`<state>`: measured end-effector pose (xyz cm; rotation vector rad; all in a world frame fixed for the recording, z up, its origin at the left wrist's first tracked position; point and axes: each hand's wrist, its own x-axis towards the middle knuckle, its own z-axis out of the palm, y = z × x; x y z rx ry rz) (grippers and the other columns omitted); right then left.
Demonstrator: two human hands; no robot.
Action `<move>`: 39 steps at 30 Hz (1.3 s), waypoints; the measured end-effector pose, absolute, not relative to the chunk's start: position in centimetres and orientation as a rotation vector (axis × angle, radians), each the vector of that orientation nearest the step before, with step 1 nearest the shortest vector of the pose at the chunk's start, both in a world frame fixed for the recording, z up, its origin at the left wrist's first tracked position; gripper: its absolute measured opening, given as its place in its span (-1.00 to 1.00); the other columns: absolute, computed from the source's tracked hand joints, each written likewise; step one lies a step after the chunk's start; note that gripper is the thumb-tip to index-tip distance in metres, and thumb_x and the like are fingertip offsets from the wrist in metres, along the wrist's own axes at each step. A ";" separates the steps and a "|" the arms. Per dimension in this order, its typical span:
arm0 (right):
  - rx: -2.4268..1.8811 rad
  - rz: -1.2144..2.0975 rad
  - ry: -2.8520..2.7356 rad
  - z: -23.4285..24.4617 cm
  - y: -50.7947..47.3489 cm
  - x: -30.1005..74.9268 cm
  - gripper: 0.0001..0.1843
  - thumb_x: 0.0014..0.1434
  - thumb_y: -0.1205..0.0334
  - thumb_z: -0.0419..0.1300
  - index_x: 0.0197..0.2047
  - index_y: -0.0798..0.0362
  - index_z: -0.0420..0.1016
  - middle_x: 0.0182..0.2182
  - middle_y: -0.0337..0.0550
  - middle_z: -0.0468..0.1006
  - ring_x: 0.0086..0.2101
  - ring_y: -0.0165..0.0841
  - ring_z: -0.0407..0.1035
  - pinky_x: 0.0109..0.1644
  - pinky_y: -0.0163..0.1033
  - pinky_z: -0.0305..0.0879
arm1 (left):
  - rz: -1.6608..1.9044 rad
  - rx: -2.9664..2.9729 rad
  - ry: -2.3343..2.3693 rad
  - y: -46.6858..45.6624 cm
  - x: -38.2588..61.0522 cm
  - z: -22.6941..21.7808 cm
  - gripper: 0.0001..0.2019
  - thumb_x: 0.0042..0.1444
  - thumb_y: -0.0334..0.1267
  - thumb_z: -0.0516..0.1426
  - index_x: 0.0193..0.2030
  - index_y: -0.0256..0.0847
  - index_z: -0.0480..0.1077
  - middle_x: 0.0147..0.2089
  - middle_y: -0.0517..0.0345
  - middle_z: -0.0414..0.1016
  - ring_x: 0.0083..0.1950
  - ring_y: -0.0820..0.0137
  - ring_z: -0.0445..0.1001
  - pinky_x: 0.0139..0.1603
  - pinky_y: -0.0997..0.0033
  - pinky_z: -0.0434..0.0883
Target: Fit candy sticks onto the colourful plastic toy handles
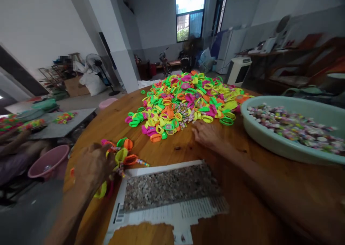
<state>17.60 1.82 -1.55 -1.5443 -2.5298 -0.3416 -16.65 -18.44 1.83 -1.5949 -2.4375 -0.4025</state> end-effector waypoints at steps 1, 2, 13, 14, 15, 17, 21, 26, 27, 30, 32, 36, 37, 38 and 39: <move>-1.565 -0.362 -2.524 -1.6 3.1 17.4 -0.64 0.38 0.18 -0.06 0.13 0.11 0.36 -0.06 0.14 0.50 -0.14 -0.12 0.47 -0.17 -0.17 0.26 | -0.363 -1.593 -2.374 -18.1 -16.0 2.0 -0.62 0.22 -0.20 -0.01 -0.06 -0.29 0.58 -0.08 -0.24 0.54 -0.08 0.03 0.51 -0.05 0.11 0.42; -1.572 -0.373 -2.526 -1.7 4.2 17.1 -0.63 0.37 0.21 -0.05 0.14 0.13 0.36 -0.07 0.18 0.50 -0.15 -0.09 0.47 -0.18 -0.15 0.26 | -0.347 -1.614 -2.341 -17.5 -15.2 2.0 -0.62 0.24 -0.19 -0.02 -0.03 -0.27 0.57 -0.02 -0.20 0.53 -0.03 0.07 0.50 -0.01 0.15 0.42; -1.471 -0.576 -2.710 -2.4 7.9 17.0 -0.59 0.26 0.43 -0.07 0.14 0.26 0.35 -0.07 0.30 0.50 -0.15 -0.02 0.48 -0.18 -0.10 0.29 | -0.286 -2.230 -2.173 -5.7 -10.3 -1.3 -0.71 0.23 -0.25 0.07 0.03 -0.18 0.49 0.09 -0.07 0.51 0.07 0.21 0.48 0.04 0.32 0.37; -1.461 -0.585 -2.722 -2.3 7.8 17.1 -0.59 0.26 0.43 -0.06 0.13 0.27 0.35 -0.06 0.30 0.50 -0.15 -0.03 0.49 -0.18 -0.10 0.29 | -0.279 -2.244 -2.177 -5.1 -10.3 -1.6 -0.74 0.22 -0.24 0.08 -0.02 -0.20 0.50 0.03 -0.08 0.53 0.03 0.21 0.49 0.00 0.33 0.37; -1.451 -0.592 -2.734 -2.2 7.7 17.2 -0.59 0.26 0.43 -0.06 0.13 0.27 0.36 -0.06 0.30 0.50 -0.15 -0.04 0.49 -0.18 -0.11 0.28 | -0.275 -2.251 -2.185 -4.7 -10.3 -1.8 -0.77 0.22 -0.24 0.09 -0.08 -0.21 0.51 -0.04 -0.09 0.55 -0.01 0.21 0.50 -0.05 0.33 0.37; -1.425 -0.596 -2.763 -1.9 7.7 17.4 -0.60 0.26 0.41 -0.03 0.12 0.27 0.37 -0.05 0.29 0.50 -0.15 -0.06 0.49 -0.17 -0.12 0.28 | -0.278 -2.253 -2.213 -4.3 -10.2 -2.1 -0.81 0.21 -0.23 0.09 -0.20 -0.25 0.51 -0.18 -0.09 0.56 -0.11 0.22 0.51 -0.14 0.34 0.35; -1.375 -0.574 -2.811 -1.2 7.5 18.0 -0.62 0.26 0.42 -0.04 0.09 0.27 0.40 -0.10 0.26 0.53 -0.16 -0.06 0.49 -0.17 -0.13 0.27 | -0.351 -2.245 -2.290 -5.3 -10.1 -2.5 -0.79 0.19 -0.23 0.10 -0.20 -0.30 0.51 -0.29 -0.03 0.53 -0.25 0.28 0.47 -0.26 0.37 0.30; -1.338 -0.530 -2.786 -1.9 5.3 18.5 -0.64 0.32 0.38 -0.10 0.07 0.23 0.40 -0.06 0.24 0.52 -0.17 -0.06 0.48 -0.18 -0.12 0.24 | -0.467 -2.276 -2.432 -8.6 -9.2 -3.5 -0.52 0.30 -0.19 -0.01 0.32 -0.28 0.28 -0.40 0.18 0.49 -0.43 0.41 0.40 -0.41 0.47 0.26; -1.335 -0.515 -2.776 -2.2 4.6 18.6 -0.64 0.34 0.34 -0.11 0.07 0.21 0.39 -0.05 0.23 0.52 -0.17 -0.07 0.47 -0.18 -0.13 0.24 | -0.461 -2.295 -2.455 -9.2 -8.9 -3.6 -0.50 0.30 -0.20 -0.01 0.35 -0.26 0.26 -0.43 0.19 0.48 -0.44 0.41 0.41 -0.42 0.48 0.26; -1.322 -0.453 -2.759 -2.9 2.8 19.1 -0.64 0.39 0.25 -0.13 0.07 0.16 0.39 -0.05 0.18 0.54 -0.17 -0.11 0.47 -0.13 -0.14 0.23 | -0.423 -2.323 -2.474 -10.4 -8.3 -3.6 -0.48 0.20 -0.31 0.05 0.32 -0.19 0.34 -0.36 0.13 0.55 -0.33 0.37 0.50 -0.29 0.44 0.34; -1.309 -0.404 -2.755 -3.0 1.9 19.5 -0.64 0.38 0.24 -0.10 0.12 0.12 0.37 -0.05 0.12 0.54 -0.12 -0.14 0.46 -0.07 -0.14 0.22 | -0.400 -2.313 -2.467 -10.7 -8.2 -3.4 -0.48 0.15 -0.33 0.07 0.28 -0.16 0.39 -0.21 0.02 0.61 -0.17 0.28 0.55 -0.14 0.36 0.38; -1.323 -0.302 -2.740 -2.4 1.2 20.4 -0.65 0.32 0.27 -0.02 0.11 0.10 0.40 -0.09 0.07 0.57 -0.11 -0.20 0.45 -0.07 -0.21 0.20 | -0.309 -2.306 -2.426 -10.8 -8.5 -3.0 -0.48 0.15 -0.32 0.06 0.27 -0.11 0.40 -0.02 -0.08 0.61 0.04 0.15 0.55 0.03 0.22 0.40; -1.329 -0.278 -2.739 -2.2 1.2 20.6 -0.67 0.30 0.28 -0.01 0.06 0.10 0.44 -0.13 0.04 0.57 -0.13 -0.22 0.45 -0.10 -0.23 0.20 | -0.274 -2.315 -2.391 -10.9 -8.6 -3.0 -0.47 0.15 -0.34 0.05 0.29 -0.10 0.38 -0.02 -0.08 0.61 0.04 0.15 0.55 0.05 0.23 0.41; -1.327 -0.254 -2.743 -2.0 1.1 20.8 -0.70 0.29 0.29 0.00 0.01 0.09 0.47 -0.17 0.01 0.58 -0.16 -0.24 0.45 -0.12 -0.24 0.20 | -0.246 -2.336 -2.344 -10.9 -8.6 -3.1 -0.45 0.15 -0.35 0.05 0.31 -0.10 0.36 -0.01 -0.08 0.60 0.03 0.17 0.55 0.05 0.24 0.41; -1.318 -0.231 -2.752 -1.9 1.0 21.0 -0.71 0.28 0.29 0.01 -0.03 0.07 0.49 -0.20 -0.04 0.58 -0.18 -0.27 0.45 -0.14 -0.26 0.20 | -0.235 -2.366 -2.291 -10.9 -8.7 -3.2 -0.44 0.15 -0.37 0.04 0.32 -0.09 0.35 0.00 -0.08 0.59 0.01 0.19 0.56 0.04 0.26 0.42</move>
